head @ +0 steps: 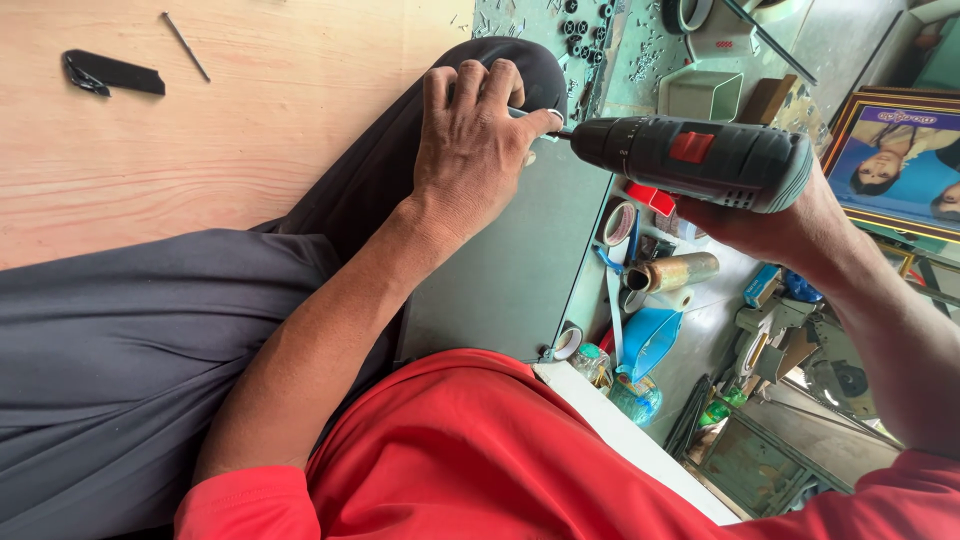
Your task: The person sits on the floor with a picture frame on their lap and attaches a metal D-ring hanger to its back. They position the hanger, tap it with a hammer, measure its placement with a ruler, and drive a screw using a cordless drill.
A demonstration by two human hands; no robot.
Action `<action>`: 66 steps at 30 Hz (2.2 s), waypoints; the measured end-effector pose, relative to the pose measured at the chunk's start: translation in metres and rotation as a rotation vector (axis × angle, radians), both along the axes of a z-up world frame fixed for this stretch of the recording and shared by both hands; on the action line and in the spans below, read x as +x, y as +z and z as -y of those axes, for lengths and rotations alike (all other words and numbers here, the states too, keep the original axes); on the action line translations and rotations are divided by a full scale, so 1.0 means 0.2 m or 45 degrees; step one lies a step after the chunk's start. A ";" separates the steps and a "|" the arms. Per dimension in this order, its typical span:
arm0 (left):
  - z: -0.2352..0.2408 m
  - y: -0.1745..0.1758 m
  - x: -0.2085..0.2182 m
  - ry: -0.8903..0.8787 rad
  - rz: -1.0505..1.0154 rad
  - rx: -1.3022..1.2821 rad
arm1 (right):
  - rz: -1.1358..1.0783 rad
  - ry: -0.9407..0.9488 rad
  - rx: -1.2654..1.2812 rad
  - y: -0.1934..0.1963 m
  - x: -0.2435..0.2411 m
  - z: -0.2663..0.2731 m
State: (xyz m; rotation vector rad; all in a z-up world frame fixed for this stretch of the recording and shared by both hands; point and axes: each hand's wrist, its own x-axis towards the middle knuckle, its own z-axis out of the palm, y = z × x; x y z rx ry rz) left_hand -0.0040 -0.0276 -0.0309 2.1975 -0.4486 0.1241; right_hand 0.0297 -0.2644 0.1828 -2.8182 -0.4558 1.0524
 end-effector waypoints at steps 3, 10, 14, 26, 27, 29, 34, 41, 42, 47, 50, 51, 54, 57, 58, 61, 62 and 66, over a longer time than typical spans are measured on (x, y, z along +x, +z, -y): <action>0.00 0.00 0.00 -0.009 -0.033 -0.048 | -0.029 -0.143 0.183 -0.02 -0.02 0.05; 0.01 0.00 0.00 0.010 -0.017 -0.039 | -0.032 0.002 0.346 -0.06 -0.02 0.18; 0.01 0.00 0.00 0.018 -0.006 -0.048 | -0.035 0.039 0.151 0.04 0.07 0.00; 0.01 0.00 0.00 0.030 -0.018 -0.060 | -0.028 0.148 -0.085 0.12 0.06 -0.18; 0.02 0.00 0.00 0.038 -0.002 -0.037 | -0.018 0.133 -0.090 0.13 0.04 -0.19; 0.02 0.00 0.00 0.029 -0.014 -0.042 | -0.014 0.066 -0.065 0.14 0.04 -0.19; 0.02 0.00 0.00 0.023 -0.021 -0.010 | 0.097 0.099 0.051 0.11 0.05 -0.16; 0.02 0.00 0.01 0.001 -0.012 0.016 | -0.043 0.004 -0.032 0.10 0.07 -0.16; 0.01 0.00 0.00 -0.003 -0.026 -0.010 | -0.051 0.002 -0.017 0.10 0.08 -0.17; 0.01 0.01 0.01 -0.009 -0.027 0.058 | -0.096 -0.031 -0.015 0.09 0.09 -0.17; 0.01 0.01 0.01 -0.023 -0.031 0.054 | -0.073 -0.006 -0.058 0.09 0.09 -0.17; 0.01 0.00 0.02 -0.013 -0.022 0.051 | -0.063 0.005 -0.054 0.09 0.09 -0.17; 0.01 0.00 0.01 -0.013 -0.033 0.038 | -0.068 -0.010 -0.052 0.07 0.09 -0.14; 0.01 0.00 0.02 -0.028 -0.052 0.024 | -0.038 0.073 -0.039 0.06 0.08 -0.14; 0.01 0.00 0.02 -0.031 -0.044 0.028 | -0.031 0.070 -0.035 0.06 0.08 -0.14; 0.01 0.00 0.02 -0.006 0.015 0.043 | -0.012 0.040 -0.084 0.05 0.05 -0.14; 0.00 0.01 0.02 -0.023 -0.001 0.041 | 0.025 0.040 -0.083 0.05 0.04 -0.15; -0.05 0.05 0.04 -0.081 -0.032 0.038 | 0.110 0.078 -0.102 -0.01 -0.03 -0.04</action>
